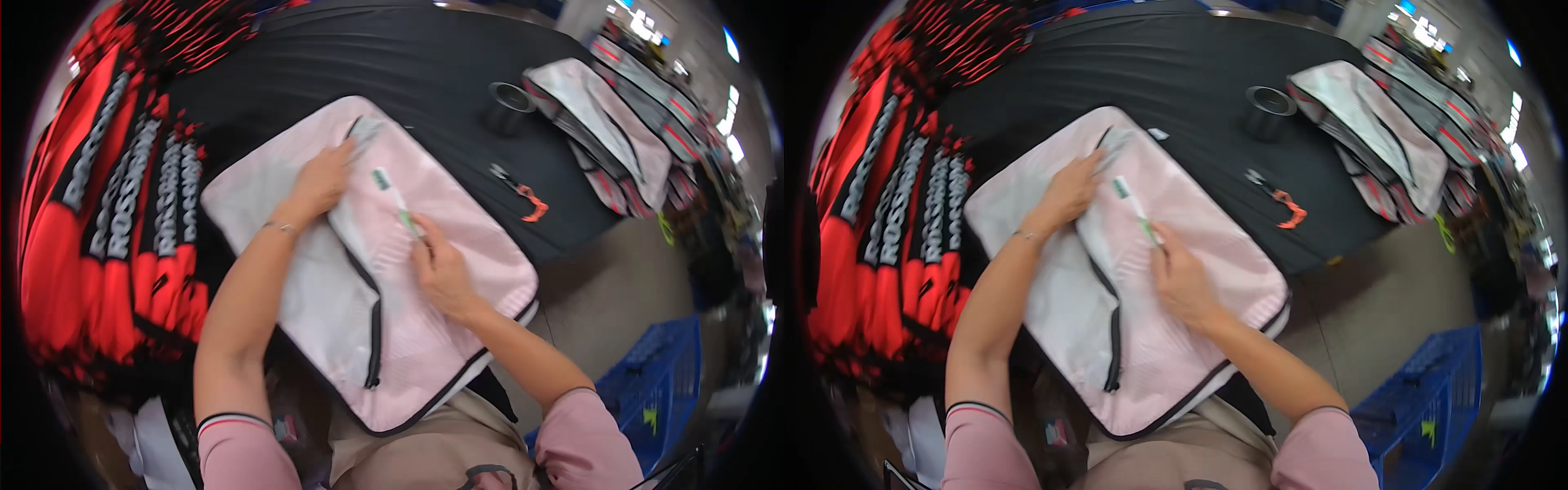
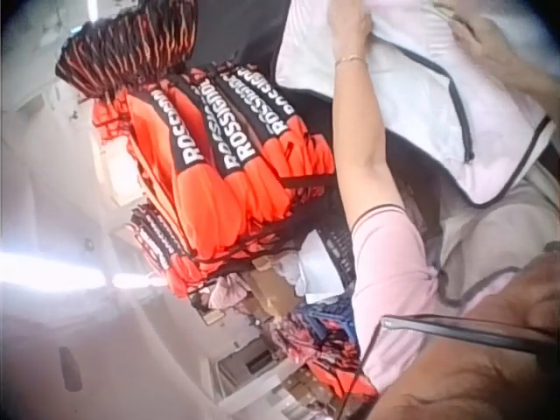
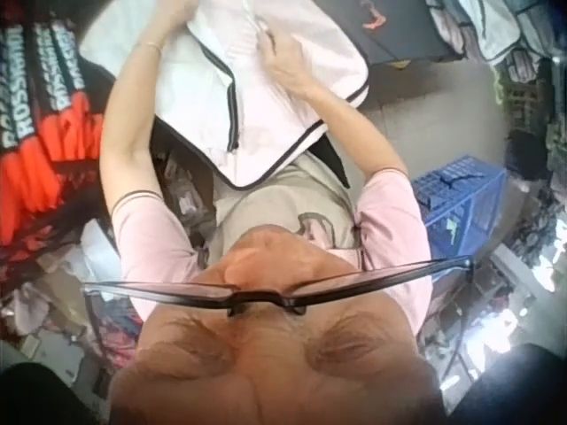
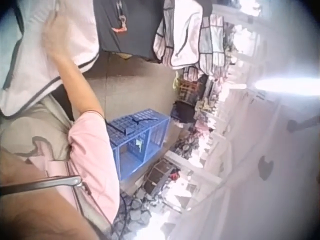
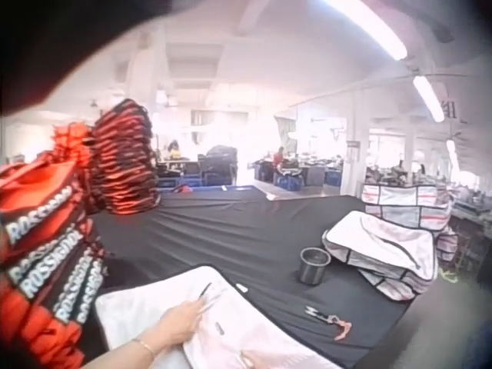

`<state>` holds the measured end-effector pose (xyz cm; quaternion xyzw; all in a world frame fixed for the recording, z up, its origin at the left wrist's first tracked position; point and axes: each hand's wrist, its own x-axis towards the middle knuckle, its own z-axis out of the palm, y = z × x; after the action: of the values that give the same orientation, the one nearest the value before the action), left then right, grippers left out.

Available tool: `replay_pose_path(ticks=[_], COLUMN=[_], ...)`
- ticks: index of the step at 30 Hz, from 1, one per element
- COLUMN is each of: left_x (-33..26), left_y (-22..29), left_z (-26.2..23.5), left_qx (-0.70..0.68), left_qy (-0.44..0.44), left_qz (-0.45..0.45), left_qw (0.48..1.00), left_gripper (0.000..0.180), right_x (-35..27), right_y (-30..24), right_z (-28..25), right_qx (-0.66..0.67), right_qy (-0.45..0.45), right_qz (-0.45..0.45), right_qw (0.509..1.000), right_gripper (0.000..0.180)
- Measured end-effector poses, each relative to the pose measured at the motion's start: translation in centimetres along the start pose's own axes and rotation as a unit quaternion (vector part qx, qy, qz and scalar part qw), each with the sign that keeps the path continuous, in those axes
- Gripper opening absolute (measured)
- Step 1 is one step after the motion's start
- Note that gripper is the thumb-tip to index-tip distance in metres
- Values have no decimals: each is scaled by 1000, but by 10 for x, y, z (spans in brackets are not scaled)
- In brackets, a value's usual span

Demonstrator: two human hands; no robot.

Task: Inspecting, trimming loose threads from, and cleaning backpacks in a manufacturing facility.

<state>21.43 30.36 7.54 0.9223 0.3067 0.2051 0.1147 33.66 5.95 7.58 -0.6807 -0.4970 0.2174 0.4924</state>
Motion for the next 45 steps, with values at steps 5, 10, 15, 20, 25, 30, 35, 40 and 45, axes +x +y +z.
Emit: replay_pose_path(ticks=[5,10,15,20,25,30,35,40,45], left_x=[-49,-79,-75,-58,-58,-54,-61,-58,-60], left_y=[-56,-40,34,3,-47,-54,-45,-44,-41], left_z=[25,-15,-46,-48,-21,-6,-13,-7,-5], left_qx=[-117,-267,25,355,-98,74,58,37,35], left_qy=[25,-50,-100,33,39,69,44,64,87], left_qz=[3,-173,-45,57,14,6,-64,-75,-70], left_qw=[993,947,994,932,994,995,995,994,993], left_gripper=[44,44,51,62,48,44,46,47,46], right_x=[27,48,25,7,-12,1,9,10,22], right_y=[35,54,39,42,21,-27,-31,-26,-31], right_z=[-5,-23,-45,33,34,32,68,96,108], right_qx=[31,3,14,86,36,31,-69,-179,-264], right_qy=[-27,-60,-105,60,-24,-67,-15,-15,-35], right_qz=[-95,-146,-96,-146,26,-24,-96,-121,-85], right_qw=[995,987,990,984,999,997,993,976,960], right_gripper=[40,38,42,42,46,45,47,50,55])
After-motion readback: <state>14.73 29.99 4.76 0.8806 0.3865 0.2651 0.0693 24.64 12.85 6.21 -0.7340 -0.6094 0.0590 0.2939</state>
